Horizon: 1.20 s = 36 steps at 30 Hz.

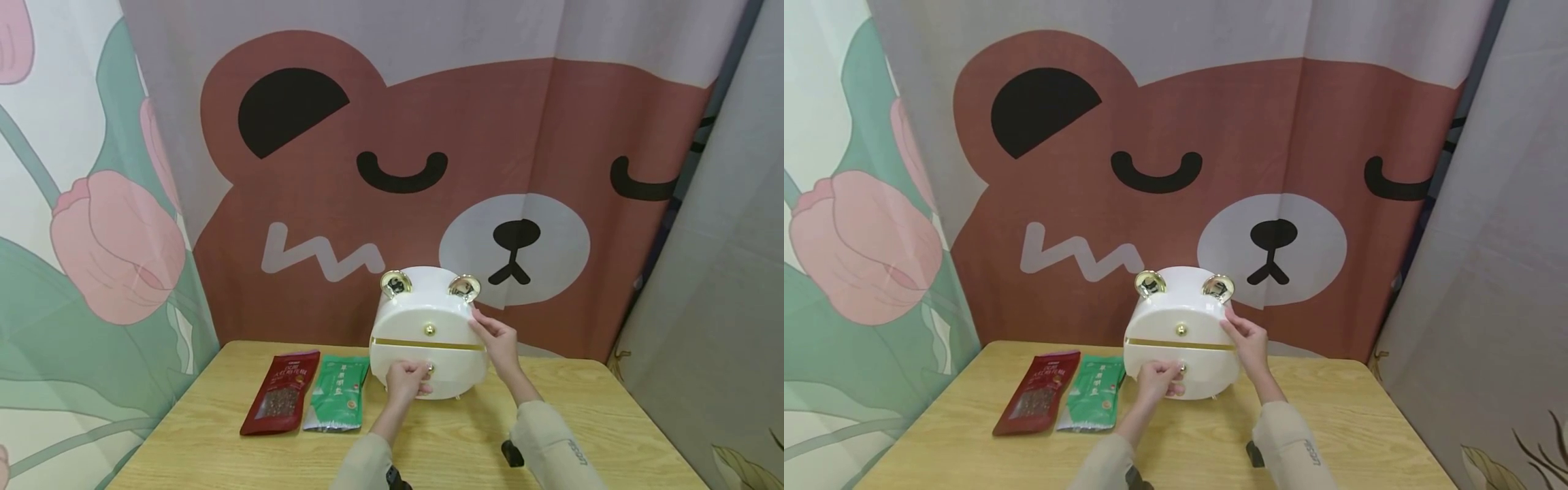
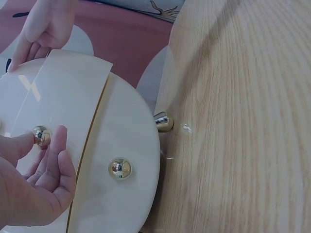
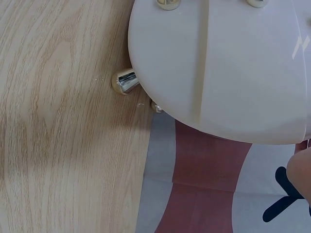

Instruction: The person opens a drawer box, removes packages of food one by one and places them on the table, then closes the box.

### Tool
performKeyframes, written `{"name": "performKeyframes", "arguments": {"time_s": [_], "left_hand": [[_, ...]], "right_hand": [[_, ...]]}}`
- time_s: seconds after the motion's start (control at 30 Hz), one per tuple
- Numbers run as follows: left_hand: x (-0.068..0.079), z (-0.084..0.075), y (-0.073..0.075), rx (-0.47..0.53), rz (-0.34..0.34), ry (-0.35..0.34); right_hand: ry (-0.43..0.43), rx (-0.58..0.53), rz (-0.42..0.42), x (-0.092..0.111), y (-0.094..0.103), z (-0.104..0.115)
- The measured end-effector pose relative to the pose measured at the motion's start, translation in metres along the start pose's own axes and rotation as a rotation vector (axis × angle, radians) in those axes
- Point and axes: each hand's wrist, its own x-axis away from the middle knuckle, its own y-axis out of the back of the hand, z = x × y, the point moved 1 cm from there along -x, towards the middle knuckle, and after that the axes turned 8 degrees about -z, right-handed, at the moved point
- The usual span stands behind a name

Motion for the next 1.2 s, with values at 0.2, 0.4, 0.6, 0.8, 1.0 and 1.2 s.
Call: {"name": "performKeyframes", "arguments": {"time_s": [0.2,0.4,0.6,0.8,1.0,1.2], "left_hand": [[-0.005,0.003,-0.002,0.020,0.005,0.003],[-0.008,0.005,-0.003,0.035,0.003,0.021],[-0.010,0.002,-0.004,0.033,0.002,0.021],[-0.010,0.000,-0.005,0.021,-0.003,0.006],[-0.011,0.000,-0.005,0.013,-0.003,0.020],[-0.011,0.001,-0.006,0.024,0.003,0.032]], "right_hand": [[0.000,0.011,-0.001,-0.001,0.000,-0.002],[0.012,0.001,0.007,0.000,-0.001,-0.001],[0.042,-0.016,-0.010,-0.001,-0.001,-0.003],[0.073,-0.008,-0.008,-0.001,-0.001,-0.003],[0.074,-0.019,-0.013,-0.001,-0.001,-0.004],[0.074,-0.034,-0.014,-0.001,0.000,-0.005]]}}
